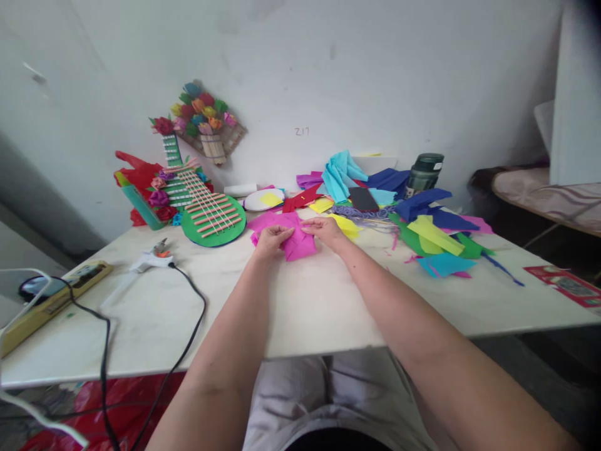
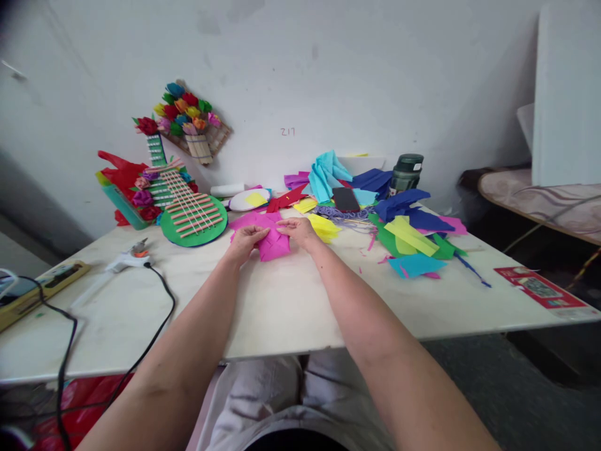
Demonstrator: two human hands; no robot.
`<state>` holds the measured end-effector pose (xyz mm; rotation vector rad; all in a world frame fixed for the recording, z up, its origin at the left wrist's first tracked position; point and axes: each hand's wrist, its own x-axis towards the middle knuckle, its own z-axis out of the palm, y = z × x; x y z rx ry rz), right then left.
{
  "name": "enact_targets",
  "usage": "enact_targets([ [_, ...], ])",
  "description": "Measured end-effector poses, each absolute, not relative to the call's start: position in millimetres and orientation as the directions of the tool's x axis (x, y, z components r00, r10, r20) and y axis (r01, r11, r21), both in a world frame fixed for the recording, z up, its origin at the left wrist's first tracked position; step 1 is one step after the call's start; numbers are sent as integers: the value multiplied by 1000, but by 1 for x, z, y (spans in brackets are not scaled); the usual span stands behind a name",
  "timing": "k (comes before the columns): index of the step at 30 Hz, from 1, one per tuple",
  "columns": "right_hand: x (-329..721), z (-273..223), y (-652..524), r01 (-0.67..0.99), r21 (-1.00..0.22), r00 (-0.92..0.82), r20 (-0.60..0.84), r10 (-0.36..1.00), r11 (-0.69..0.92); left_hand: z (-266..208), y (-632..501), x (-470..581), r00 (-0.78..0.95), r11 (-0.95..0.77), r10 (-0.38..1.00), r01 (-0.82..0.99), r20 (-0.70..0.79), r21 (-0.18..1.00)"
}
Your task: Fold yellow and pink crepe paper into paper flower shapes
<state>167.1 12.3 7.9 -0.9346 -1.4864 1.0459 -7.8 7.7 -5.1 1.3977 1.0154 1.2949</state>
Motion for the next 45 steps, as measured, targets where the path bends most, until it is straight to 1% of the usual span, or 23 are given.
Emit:
enact_targets([
  [7, 169, 11, 10, 86, -964, -126, 241, 962, 252, -4, 6, -7, 105, -239, 966, -4, 238, 971],
  [16, 169, 11, 10, 100, -969, -99, 217, 971, 227, -2, 4, -6, 95, -226, 970, 30, 223, 974],
  [23, 169, 10, 11, 127, -961, -99, 235, 967, 247, -4, 6, -7, 104, -237, 968, 52, 230, 970],
  [25, 170, 9, 12, 108, -962, -115, 238, 964, 250, -4, 6, -6, 98, -249, 965, 48, 243, 967],
  [29, 172, 6, 13, -18, -973, -165, 229, 959, 229, -3, 5, -6, 98, -257, 963, 57, 251, 965],
  [31, 173, 6, 12, -39, -977, -181, 215, 960, 212, -3, 5, -6, 109, -256, 963, 64, 248, 965],
  [38, 167, 3, 12, 98, -964, -220, 221, 950, 247, -3, 3, -5, 162, -276, 953, 102, 257, 956],
  [41, 166, 1, 14, 100, -966, -184, 216, 959, 237, -2, 1, -4, 186, -251, 953, 32, 241, 967],
  [45, 168, 1, 17, 63, -967, -94, 240, 966, 246, 2, -1, -4, 183, -125, 970, -182, 159, 975],
])
